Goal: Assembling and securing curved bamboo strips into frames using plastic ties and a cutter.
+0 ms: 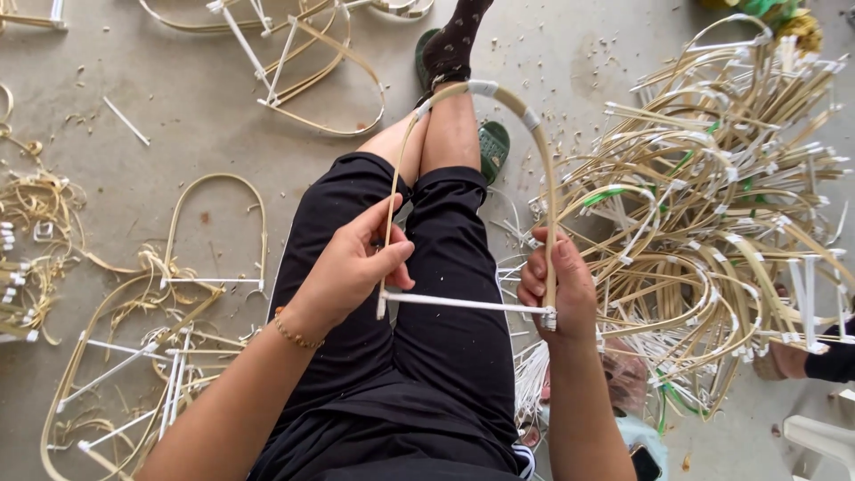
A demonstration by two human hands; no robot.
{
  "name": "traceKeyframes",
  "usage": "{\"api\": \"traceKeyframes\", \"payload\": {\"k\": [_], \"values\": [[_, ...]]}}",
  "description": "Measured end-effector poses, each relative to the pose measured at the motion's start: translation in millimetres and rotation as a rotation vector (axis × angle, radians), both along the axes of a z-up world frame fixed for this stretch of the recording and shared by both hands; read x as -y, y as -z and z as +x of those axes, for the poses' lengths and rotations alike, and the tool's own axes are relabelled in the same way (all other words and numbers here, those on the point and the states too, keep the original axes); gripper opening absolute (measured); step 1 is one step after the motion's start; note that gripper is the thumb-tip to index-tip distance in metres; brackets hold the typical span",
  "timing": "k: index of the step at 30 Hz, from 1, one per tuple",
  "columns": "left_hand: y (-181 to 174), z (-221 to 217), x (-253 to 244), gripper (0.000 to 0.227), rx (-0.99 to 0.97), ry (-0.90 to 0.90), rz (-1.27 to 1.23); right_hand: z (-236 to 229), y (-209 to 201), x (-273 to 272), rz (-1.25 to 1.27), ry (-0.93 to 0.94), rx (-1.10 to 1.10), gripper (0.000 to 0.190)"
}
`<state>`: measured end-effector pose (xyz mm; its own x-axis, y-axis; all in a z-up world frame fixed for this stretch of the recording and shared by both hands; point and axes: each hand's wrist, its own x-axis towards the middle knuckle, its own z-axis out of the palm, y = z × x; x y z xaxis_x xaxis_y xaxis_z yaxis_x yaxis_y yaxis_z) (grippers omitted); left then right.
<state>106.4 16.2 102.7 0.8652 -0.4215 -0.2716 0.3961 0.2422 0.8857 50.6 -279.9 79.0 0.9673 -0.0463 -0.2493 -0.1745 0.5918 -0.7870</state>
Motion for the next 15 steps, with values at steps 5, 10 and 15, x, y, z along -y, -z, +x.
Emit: {"api": "traceKeyframes", "payload": {"k": [5,10,15], "values": [[-12.0,-8.9,3.5,0.072,-0.003,0.0,-0.011,-1.2,1.0,-1.8,-0.009,0.015,-0.067,0.039],[-4.3,-16.3,0.5,0.072,-0.028,0.027,0.128,-10.7,10.4,-3.2,-0.055,-0.038,-0.075,0.052],[75.8,11.5,-61.1,0.063,0.004,-0.117,0.112,-40.5,5.6,-23.6,-0.117,-0.209,-0.038,0.069]]}}
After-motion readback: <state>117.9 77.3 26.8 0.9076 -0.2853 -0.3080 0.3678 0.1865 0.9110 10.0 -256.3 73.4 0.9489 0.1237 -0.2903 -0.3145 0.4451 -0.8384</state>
